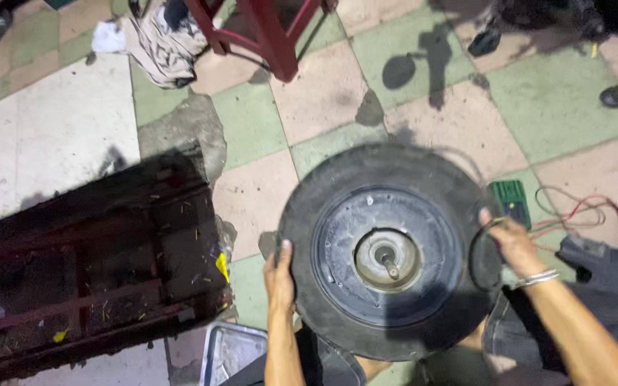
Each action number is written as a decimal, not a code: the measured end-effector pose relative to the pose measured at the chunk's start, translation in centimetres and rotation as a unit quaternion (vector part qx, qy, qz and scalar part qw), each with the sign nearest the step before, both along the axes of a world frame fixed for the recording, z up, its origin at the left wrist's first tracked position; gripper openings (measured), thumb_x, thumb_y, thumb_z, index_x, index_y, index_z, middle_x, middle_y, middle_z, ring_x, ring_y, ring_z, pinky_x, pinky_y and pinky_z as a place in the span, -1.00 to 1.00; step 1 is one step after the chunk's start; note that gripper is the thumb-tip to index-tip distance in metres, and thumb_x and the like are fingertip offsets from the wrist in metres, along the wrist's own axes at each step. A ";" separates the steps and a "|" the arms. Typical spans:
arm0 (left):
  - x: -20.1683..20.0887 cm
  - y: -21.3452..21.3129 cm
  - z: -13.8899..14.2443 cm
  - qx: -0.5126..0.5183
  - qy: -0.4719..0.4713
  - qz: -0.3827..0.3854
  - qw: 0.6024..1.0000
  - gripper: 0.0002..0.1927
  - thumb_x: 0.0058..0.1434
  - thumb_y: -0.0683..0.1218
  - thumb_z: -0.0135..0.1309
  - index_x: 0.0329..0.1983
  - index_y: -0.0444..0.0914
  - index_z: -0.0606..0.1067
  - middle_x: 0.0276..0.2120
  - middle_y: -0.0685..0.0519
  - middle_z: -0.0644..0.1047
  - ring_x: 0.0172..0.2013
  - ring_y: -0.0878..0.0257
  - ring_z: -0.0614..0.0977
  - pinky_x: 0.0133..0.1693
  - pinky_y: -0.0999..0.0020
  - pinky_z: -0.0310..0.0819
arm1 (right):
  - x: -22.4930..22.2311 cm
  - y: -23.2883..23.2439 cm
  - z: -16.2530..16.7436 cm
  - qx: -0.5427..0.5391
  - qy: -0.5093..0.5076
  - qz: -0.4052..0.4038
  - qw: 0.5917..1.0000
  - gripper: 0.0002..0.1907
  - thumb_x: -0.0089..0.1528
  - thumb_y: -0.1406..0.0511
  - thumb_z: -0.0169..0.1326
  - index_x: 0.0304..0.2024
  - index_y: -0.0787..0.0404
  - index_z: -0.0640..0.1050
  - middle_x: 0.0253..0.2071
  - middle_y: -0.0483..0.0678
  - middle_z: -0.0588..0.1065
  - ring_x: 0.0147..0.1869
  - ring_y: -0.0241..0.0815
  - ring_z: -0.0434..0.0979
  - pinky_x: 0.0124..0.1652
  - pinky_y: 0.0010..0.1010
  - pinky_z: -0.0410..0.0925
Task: The person holds a motorcycle tire and rotates it by hand, inspecting the tread and rim. They flip the tire over to view both sides and continue rotating it while seated on the floor.
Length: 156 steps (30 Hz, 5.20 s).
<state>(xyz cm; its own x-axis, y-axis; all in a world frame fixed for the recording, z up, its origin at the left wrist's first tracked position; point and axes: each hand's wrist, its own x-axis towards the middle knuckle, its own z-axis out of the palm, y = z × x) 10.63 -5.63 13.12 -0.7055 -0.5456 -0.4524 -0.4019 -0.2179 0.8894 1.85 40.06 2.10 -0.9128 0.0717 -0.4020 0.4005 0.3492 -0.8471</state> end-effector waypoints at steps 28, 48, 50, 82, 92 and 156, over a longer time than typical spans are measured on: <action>1.2 0.7 -0.9 -0.043 -0.068 0.030 0.996 -0.08 0.21 0.26 0.26 0.33 -0.52 0.26 0.23 -0.22 0.40 0.22 0.06 0.43 0.24 0.18 0.21 | -0.2 0.0 -1.1 -0.055 0.028 0.007 0.998 -0.34 0.38 -0.07 0.09 0.17 0.41 0.50 0.07 0.05 0.52 0.11 -0.14 0.49 0.14 -0.32 0.30; 0.6 -1.0 -8.5 0.001 -0.016 -0.029 0.999 -0.15 0.17 0.26 0.16 0.30 -0.46 0.38 0.24 -0.16 0.50 0.22 0.07 0.51 0.25 0.26 0.27 | -0.6 -0.9 -5.0 -0.189 -0.097 -0.052 0.976 -0.54 0.31 0.09 0.12 0.11 0.26 0.56 -0.03 -0.07 0.58 -0.03 -0.22 0.55 -0.01 -0.40 0.37; 1.0 -1.2 -8.6 0.009 -0.019 -0.044 0.999 -0.15 0.16 0.26 0.15 0.30 -0.46 0.39 0.22 -0.17 0.52 0.20 0.05 0.53 0.24 0.25 0.29 | -0.5 -0.9 -5.1 -0.247 -0.130 -0.082 0.957 -0.59 0.34 0.15 0.10 0.13 0.26 0.58 -0.07 -0.01 0.55 -0.10 -0.13 0.51 -0.06 -0.28 0.35; 0.6 -1.1 -8.5 0.016 -0.066 0.023 0.997 -0.14 0.15 0.23 0.22 0.26 -0.52 0.35 0.17 -0.24 0.51 0.15 0.03 0.56 0.22 0.23 0.35 | -1.3 -1.1 -5.0 -0.157 -0.080 -0.051 0.983 -0.62 0.29 0.18 0.04 0.03 0.30 0.57 -0.06 -0.01 0.59 -0.04 -0.19 0.59 -0.01 -0.42 0.40; 0.1 -0.9 -8.5 -0.088 -0.071 -0.009 0.994 0.00 0.17 0.32 0.18 0.36 -0.54 0.24 0.30 -0.32 0.36 0.28 -0.05 0.42 0.27 0.19 0.24 | -3.4 -2.0 -3.4 -0.092 -0.088 -0.047 0.991 -0.53 0.28 0.07 0.11 0.04 0.30 0.61 -0.04 -0.02 0.61 -0.02 -0.24 0.58 0.00 -0.48 0.35; -11.2 -6.8 -6.2 0.180 -0.136 -0.150 0.963 -0.08 0.01 0.48 -0.04 0.31 -0.15 0.36 0.18 -0.14 0.51 0.05 -0.04 0.61 -0.03 -0.05 0.49 | -15.2 -8.3 7.8 -0.048 -0.297 0.067 0.951 -0.30 0.20 -0.23 -0.04 0.17 0.07 0.49 0.10 0.27 0.51 -0.06 0.25 0.53 -0.24 0.27 0.38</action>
